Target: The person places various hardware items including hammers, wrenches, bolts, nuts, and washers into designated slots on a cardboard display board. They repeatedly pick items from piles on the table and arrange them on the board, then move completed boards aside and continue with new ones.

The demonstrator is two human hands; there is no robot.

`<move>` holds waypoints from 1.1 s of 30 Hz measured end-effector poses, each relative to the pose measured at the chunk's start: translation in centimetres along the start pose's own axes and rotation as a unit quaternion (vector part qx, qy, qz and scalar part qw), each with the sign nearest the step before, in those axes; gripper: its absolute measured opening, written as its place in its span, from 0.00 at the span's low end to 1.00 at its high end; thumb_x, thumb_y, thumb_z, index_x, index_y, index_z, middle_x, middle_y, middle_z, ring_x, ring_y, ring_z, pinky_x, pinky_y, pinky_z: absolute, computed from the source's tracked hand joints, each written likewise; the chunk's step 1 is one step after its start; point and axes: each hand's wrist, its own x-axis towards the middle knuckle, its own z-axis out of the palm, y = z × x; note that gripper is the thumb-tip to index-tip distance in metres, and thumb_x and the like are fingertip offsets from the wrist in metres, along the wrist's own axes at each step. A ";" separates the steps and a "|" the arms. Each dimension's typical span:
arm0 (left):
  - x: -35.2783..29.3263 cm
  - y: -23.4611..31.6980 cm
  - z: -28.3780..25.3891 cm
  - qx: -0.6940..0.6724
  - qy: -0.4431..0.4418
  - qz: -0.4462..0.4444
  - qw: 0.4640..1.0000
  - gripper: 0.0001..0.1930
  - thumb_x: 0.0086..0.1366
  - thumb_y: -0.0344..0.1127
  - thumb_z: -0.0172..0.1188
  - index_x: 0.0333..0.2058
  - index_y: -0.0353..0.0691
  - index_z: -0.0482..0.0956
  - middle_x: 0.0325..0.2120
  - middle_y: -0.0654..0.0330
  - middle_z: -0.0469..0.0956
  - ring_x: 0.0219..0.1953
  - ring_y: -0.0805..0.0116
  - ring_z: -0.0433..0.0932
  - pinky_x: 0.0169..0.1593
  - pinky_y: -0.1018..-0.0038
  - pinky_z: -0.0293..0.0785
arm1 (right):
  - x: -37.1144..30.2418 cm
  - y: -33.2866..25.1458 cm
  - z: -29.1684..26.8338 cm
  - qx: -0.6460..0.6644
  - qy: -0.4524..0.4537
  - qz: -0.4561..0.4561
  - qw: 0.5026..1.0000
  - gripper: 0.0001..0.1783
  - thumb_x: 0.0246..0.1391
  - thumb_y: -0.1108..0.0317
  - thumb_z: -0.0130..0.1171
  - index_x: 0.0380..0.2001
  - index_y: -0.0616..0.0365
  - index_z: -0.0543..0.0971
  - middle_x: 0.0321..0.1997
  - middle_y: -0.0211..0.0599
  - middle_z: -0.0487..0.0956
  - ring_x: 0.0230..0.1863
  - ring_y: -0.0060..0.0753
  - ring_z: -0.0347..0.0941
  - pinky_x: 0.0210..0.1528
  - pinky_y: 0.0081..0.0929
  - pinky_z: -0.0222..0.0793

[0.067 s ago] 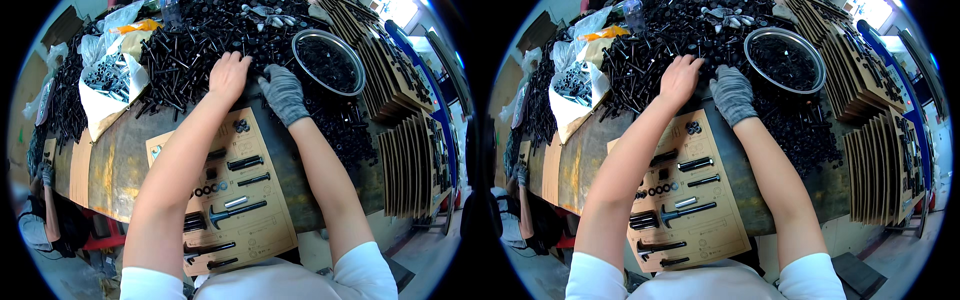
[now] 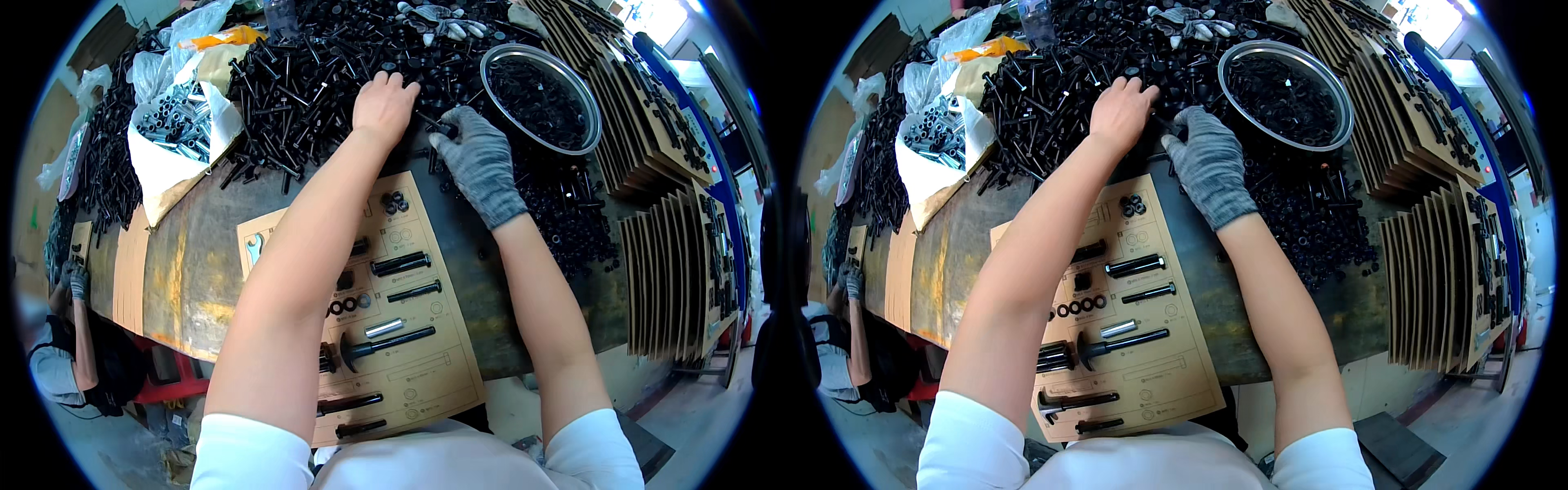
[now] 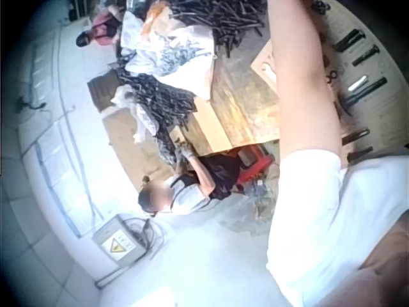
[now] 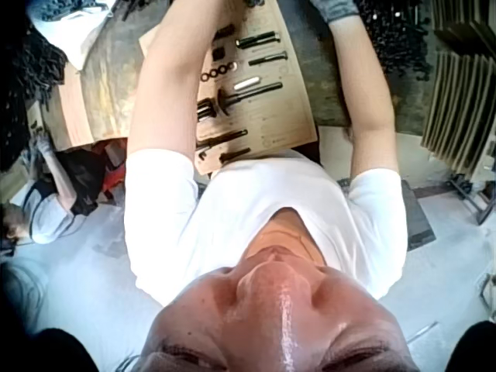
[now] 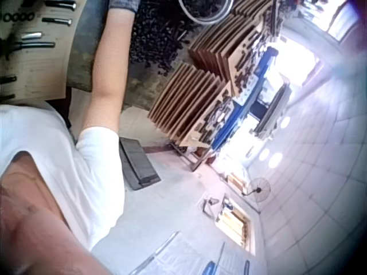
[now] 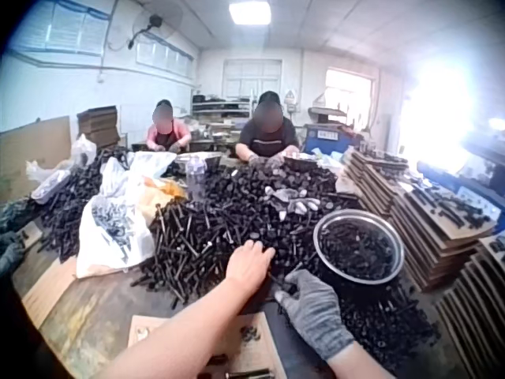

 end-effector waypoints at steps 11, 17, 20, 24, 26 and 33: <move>-7.8 -4.4 -14.9 -0.306 -0.120 -0.149 0.932 0.11 0.60 0.28 0.67 0.39 0.37 0.75 0.29 0.64 0.77 0.32 0.76 0.77 0.39 0.77 0.75 | -1.8 -2.6 1.2 0.104 -0.167 -0.054 0.979 0.18 0.49 0.64 0.74 0.44 0.55 0.84 0.43 0.37 0.83 0.43 0.33 0.80 0.50 0.30 0.78; -17.4 -4.7 -17.3 -0.346 -0.238 -0.193 0.887 0.09 0.58 0.26 0.69 0.37 0.34 0.78 0.32 0.60 0.81 0.36 0.73 0.82 0.44 0.75 0.78 | -1.8 -5.8 3.7 0.147 -0.320 -0.040 0.935 0.19 0.50 0.61 0.74 0.45 0.54 0.85 0.40 0.39 0.86 0.44 0.33 0.82 0.53 0.31 0.78; -18.5 -4.1 -16.7 -0.312 -0.240 -0.191 0.899 0.10 0.58 0.26 0.69 0.37 0.33 0.79 0.32 0.54 0.81 0.35 0.64 0.83 0.43 0.69 0.79 | -2.4 -6.7 4.6 0.067 -0.347 -0.053 0.934 0.18 0.51 0.61 0.74 0.44 0.54 0.86 0.41 0.39 0.86 0.44 0.35 0.83 0.53 0.32 0.77; -17.9 -4.1 -16.3 -0.268 -0.246 -0.165 0.917 0.11 0.57 0.30 0.69 0.37 0.36 0.78 0.34 0.54 0.81 0.36 0.57 0.82 0.41 0.63 0.78 | -2.6 -6.3 4.1 0.022 -0.323 -0.102 0.941 0.18 0.50 0.59 0.73 0.44 0.54 0.87 0.41 0.41 0.86 0.43 0.41 0.82 0.53 0.37 0.76; -17.9 -3.9 -16.4 -0.236 -0.248 -0.149 0.928 0.11 0.58 0.31 0.69 0.37 0.38 0.78 0.33 0.55 0.80 0.37 0.56 0.82 0.40 0.61 0.77 | -3.0 -7.1 3.9 -0.073 -0.308 -0.151 0.936 0.19 0.54 0.53 0.68 0.45 0.51 0.87 0.43 0.38 0.85 0.49 0.43 0.78 0.59 0.38 0.72; -18.5 -3.8 -15.9 -0.304 -0.196 -0.150 0.920 0.10 0.56 0.25 0.68 0.35 0.33 0.76 0.33 0.51 0.76 0.34 0.55 0.80 0.40 0.64 0.77 | 2.1 -3.1 -6.1 0.031 -0.016 -0.042 0.999 0.13 0.54 0.70 0.67 0.45 0.53 0.85 0.45 0.39 0.85 0.46 0.36 0.82 0.52 0.30 0.77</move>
